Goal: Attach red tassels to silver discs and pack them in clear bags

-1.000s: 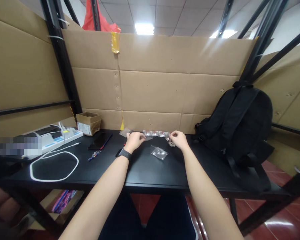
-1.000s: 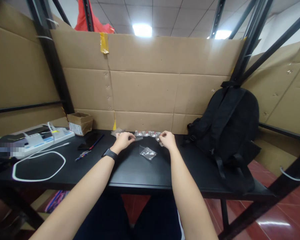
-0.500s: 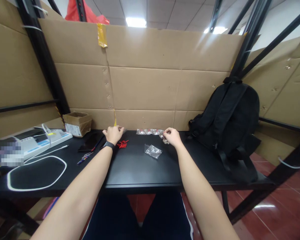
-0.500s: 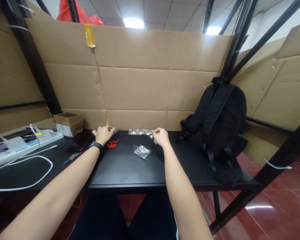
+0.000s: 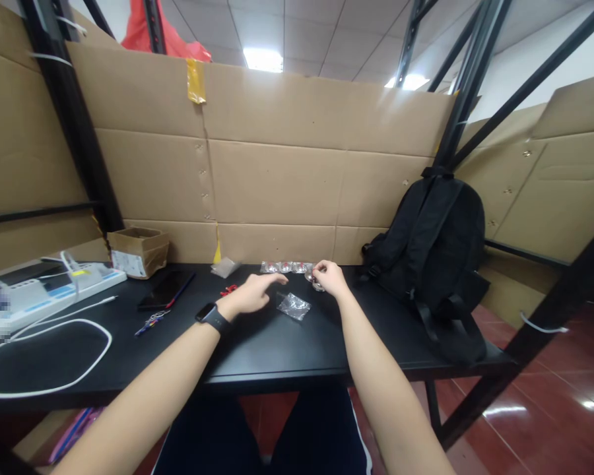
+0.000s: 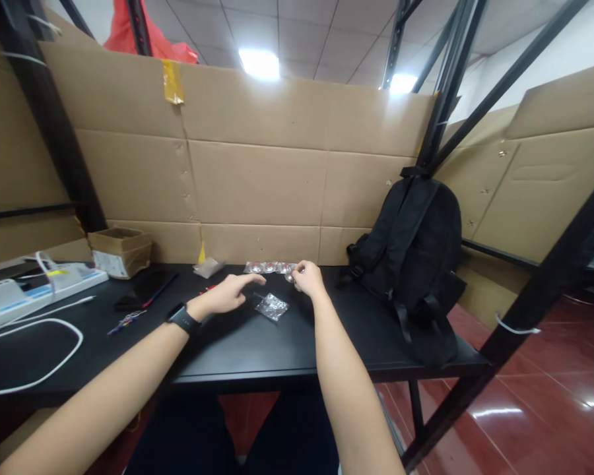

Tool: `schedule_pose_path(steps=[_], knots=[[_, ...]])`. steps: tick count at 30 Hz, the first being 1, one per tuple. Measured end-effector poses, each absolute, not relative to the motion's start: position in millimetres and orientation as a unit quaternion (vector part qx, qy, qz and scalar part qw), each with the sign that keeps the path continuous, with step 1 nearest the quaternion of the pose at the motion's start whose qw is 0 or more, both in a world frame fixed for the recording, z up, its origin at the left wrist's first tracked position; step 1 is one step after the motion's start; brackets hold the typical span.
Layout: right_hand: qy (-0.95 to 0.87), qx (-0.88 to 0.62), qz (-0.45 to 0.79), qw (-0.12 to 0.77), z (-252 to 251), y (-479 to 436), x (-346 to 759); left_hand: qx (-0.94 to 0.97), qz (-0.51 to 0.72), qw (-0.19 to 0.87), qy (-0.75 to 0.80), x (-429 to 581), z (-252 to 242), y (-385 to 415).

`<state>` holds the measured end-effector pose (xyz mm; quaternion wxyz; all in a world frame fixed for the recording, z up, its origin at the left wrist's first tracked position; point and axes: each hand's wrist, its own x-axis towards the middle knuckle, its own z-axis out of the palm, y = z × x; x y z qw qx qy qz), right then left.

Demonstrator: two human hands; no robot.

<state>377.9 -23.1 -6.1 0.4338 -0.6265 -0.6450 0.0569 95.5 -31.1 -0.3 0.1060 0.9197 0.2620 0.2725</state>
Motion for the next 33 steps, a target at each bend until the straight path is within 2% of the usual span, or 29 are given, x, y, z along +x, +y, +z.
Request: schedule_pose_path(steps=[4, 8, 13, 21, 28, 33], knots=[[-0.647, -0.629, 0.070, 0.426, -7, -23, 379, 0.945, 0.168, 0.189, 0.206, 108, -1, -52], [-0.649, -0.622, 0.082, 0.431, -7, -23, 378, 0.945, 0.137, 0.160, 0.251, 105, -6, -49], [-0.654, -0.619, 0.088, 0.426, -6, -24, 377, 0.896, 0.178, 0.038, 0.405, 106, -24, -33], [-0.734, -0.546, 0.154, 0.373, -3, -34, 361, 0.808, 0.353, 0.030, 0.471, 65, -7, -4], [-0.785, -0.480, 0.218, 0.324, -11, -33, 346, 0.865, 0.228, 0.065, 0.442, 30, -5, 6], [-0.807, -0.447, 0.252, 0.292, -15, -31, 345, 0.869, 0.185, 0.025, 0.459, 39, -6, 4]])
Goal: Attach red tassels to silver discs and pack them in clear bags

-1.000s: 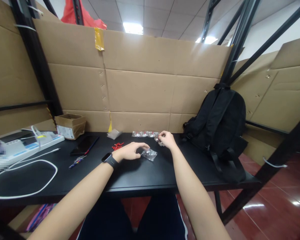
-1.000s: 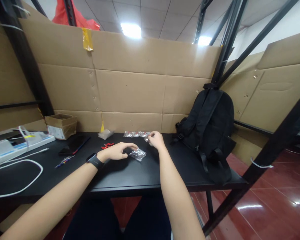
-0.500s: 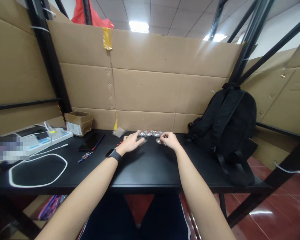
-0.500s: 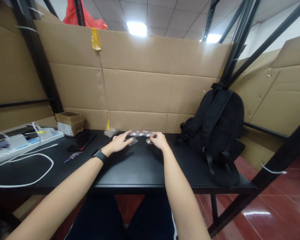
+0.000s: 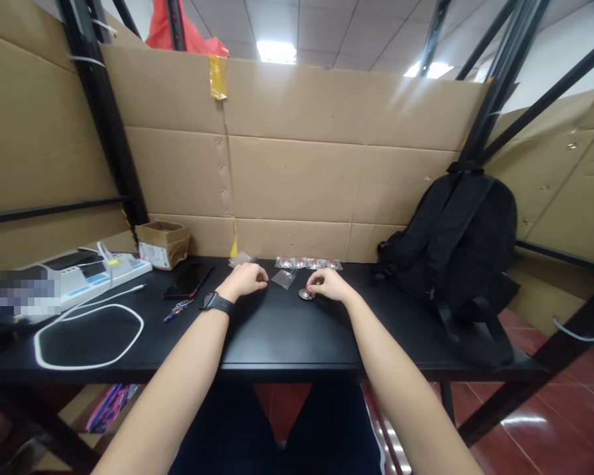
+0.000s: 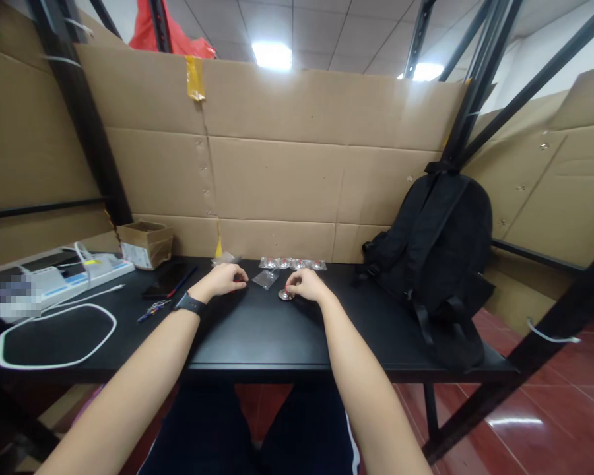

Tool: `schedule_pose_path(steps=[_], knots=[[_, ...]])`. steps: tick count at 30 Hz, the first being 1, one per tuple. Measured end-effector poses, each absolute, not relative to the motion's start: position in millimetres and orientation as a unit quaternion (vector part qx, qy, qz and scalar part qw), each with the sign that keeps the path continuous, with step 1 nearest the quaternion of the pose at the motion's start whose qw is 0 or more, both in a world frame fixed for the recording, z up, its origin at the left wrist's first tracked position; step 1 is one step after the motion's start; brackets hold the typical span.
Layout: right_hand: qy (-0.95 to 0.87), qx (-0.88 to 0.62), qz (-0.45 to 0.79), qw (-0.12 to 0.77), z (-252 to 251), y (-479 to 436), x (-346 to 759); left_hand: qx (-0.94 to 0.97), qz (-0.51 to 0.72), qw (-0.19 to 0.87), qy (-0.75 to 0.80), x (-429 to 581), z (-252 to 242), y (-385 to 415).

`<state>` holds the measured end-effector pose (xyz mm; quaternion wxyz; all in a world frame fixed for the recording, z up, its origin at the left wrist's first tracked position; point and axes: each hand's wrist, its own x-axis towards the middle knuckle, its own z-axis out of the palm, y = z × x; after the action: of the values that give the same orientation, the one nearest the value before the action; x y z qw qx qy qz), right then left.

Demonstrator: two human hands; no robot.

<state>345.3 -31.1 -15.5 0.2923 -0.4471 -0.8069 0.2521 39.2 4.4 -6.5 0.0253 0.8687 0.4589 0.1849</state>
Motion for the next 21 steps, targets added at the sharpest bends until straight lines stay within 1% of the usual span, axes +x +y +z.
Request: schedule_pose_path(steps=[3, 6, 7, 9, 13, 16, 21], knots=[[-0.808, -0.459, 0.217, 0.299, -13, -30, 351, 0.868, 0.179, 0.017, 0.462, 42, -6, 4], [-0.769, -0.528, 0.111, 0.344, -10, -28, 368, 0.864, 0.184, 0.011, 0.469, 41, -7, 4], [-0.750, -0.559, 0.077, 0.345, -10, -27, 375, 0.860, 0.184, 0.009, 0.476, 40, -8, 4], [-0.716, -0.623, 0.037, 0.314, -12, -26, 389, 0.852, 0.182, 0.014, 0.491, 36, -9, 6], [-0.681, -0.689, 0.059, 0.238, -17, -26, 404, 0.845, 0.178, 0.049, 0.502, 25, -10, 10], [-0.686, -0.687, 0.075, 0.227, -21, -25, 402, 0.843, 0.168, 0.056, 0.508, 18, -10, 13], [-0.680, -0.694, 0.063, 0.226, -26, -21, 397, 0.834, 0.168, 0.070, 0.521, 10, -14, 19]])
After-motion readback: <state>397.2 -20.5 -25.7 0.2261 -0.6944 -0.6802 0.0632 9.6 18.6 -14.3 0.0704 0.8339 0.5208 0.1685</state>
